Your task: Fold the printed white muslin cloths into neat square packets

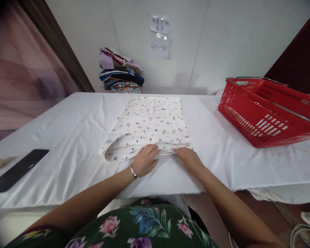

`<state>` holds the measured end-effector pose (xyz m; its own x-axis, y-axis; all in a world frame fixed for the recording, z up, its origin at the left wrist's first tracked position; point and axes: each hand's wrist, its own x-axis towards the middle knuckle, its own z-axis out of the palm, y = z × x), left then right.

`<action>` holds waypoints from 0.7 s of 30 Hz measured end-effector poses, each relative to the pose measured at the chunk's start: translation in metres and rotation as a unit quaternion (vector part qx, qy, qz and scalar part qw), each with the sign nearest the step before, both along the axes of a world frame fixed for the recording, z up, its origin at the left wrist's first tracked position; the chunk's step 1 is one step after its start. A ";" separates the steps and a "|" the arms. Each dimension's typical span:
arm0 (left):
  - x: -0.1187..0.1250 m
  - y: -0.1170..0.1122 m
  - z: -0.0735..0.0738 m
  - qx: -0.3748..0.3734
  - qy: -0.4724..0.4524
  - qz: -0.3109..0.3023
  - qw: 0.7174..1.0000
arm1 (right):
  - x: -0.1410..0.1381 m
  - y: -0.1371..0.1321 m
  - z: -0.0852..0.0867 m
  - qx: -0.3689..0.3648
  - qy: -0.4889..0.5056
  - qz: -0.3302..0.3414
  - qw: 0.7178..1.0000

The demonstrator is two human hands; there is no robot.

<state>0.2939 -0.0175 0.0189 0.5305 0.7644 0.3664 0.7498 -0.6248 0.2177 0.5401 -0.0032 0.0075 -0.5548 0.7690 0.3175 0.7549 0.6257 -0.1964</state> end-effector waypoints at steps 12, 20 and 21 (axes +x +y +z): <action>-0.018 0.004 -0.007 0.065 0.078 0.008 0.995 | 0.003 -0.001 -0.002 0.004 -0.006 -0.001 1.000; -0.028 0.000 -0.008 0.107 0.080 -0.031 0.991 | 0.000 -0.006 0.004 0.004 -0.037 -0.006 0.999; -0.030 0.000 -0.009 0.108 0.079 -0.035 0.990 | 0.001 -0.006 0.004 0.006 -0.049 -0.004 0.999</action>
